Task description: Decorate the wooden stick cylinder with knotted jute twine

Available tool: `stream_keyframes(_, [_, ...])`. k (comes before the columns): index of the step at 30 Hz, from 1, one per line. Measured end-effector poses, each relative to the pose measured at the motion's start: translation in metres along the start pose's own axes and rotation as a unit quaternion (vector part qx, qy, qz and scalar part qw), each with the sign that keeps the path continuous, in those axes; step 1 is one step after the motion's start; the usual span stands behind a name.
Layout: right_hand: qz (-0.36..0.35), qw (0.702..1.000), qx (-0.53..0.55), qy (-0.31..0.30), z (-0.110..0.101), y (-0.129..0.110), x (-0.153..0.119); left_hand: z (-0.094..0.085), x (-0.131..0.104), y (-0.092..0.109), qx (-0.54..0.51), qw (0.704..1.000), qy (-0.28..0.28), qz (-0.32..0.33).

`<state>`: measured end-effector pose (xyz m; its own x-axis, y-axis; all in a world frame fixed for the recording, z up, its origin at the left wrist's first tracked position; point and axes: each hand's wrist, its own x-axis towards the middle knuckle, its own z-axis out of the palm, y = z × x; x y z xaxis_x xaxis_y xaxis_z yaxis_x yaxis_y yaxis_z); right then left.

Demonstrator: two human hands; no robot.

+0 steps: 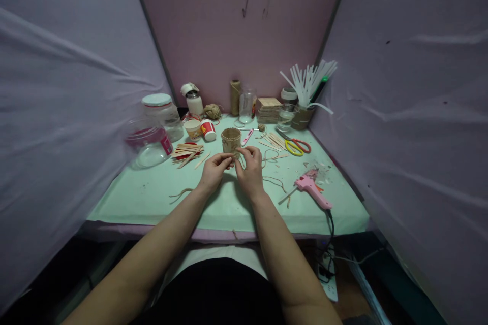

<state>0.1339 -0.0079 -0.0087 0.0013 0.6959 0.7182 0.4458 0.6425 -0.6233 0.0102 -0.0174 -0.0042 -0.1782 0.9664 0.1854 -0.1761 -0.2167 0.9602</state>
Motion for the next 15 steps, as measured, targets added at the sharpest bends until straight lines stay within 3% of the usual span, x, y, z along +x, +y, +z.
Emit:
stream_keyframes(4, [-0.027, 0.999, -0.013, -0.035, -0.0008, 0.0007, 0.0001, 0.0013, -0.0017, -0.0008, 0.024, 1.000, -0.006, 0.018])
stream_keyframes(10, [-0.028, 0.998, -0.045, -0.046, -0.0020, 0.0030, -0.0004, 0.0008, -0.0008, -0.0066, 0.087, 0.995, -0.033, -0.042])
stream_keyframes(15, [-0.013, 0.998, -0.036, -0.057, -0.0009, 0.0014, -0.0010, -0.0019, -0.0004, -0.0062, 0.085, 0.995, -0.034, -0.029])
